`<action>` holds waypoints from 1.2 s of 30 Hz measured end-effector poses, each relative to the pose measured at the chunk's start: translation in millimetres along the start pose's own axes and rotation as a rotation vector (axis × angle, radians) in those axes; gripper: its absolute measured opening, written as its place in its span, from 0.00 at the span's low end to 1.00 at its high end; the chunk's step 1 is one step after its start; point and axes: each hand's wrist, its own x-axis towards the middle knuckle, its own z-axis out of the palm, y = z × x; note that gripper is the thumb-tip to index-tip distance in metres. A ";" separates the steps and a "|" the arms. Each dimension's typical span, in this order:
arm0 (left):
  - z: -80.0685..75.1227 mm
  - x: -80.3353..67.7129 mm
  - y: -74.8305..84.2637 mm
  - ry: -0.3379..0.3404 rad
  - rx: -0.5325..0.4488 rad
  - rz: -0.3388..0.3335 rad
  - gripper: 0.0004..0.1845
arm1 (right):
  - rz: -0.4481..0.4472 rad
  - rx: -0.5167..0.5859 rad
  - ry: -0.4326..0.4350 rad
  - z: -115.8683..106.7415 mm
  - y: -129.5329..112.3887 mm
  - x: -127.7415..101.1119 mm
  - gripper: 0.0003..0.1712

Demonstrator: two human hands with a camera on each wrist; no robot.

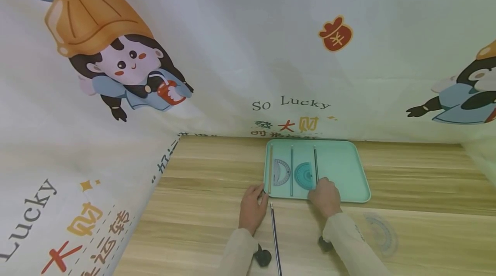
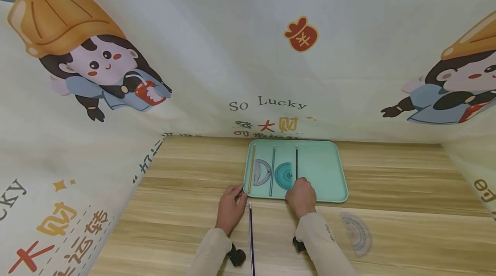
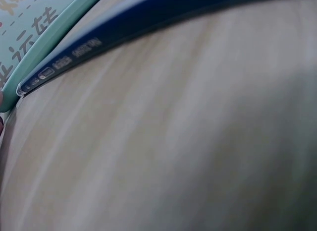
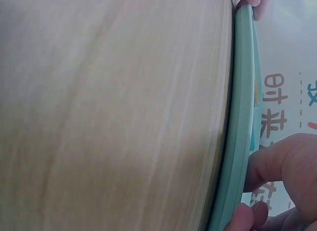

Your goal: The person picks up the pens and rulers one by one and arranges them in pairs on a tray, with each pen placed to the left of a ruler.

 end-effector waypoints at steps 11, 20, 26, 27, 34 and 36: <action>-1.7 0.1 2.2 -0.001 -0.004 -0.007 0.20 | 0.043 0.022 -0.008 -3.7 2.6 -4.5 0.11; -1.0 -0.5 2.2 0.012 0.001 0.001 0.20 | 0.028 0.008 0.000 -10.4 4.2 -17.1 0.07; -1.1 -1.5 2.7 0.034 0.004 0.024 0.19 | 0.025 0.016 0.024 -10.2 8.9 -22.0 0.06; -1.2 -1.4 2.9 0.034 0.002 0.024 0.19 | 0.020 0.014 0.028 -10.5 9.9 -23.3 0.07; -1.0 -0.7 2.1 0.019 -0.007 0.003 0.20 | -0.021 -0.009 0.039 -13.2 15.6 -32.9 0.15; -0.8 -0.5 1.4 0.022 0.000 0.006 0.19 | -0.018 -0.014 0.036 -13.8 16.8 -35.3 0.16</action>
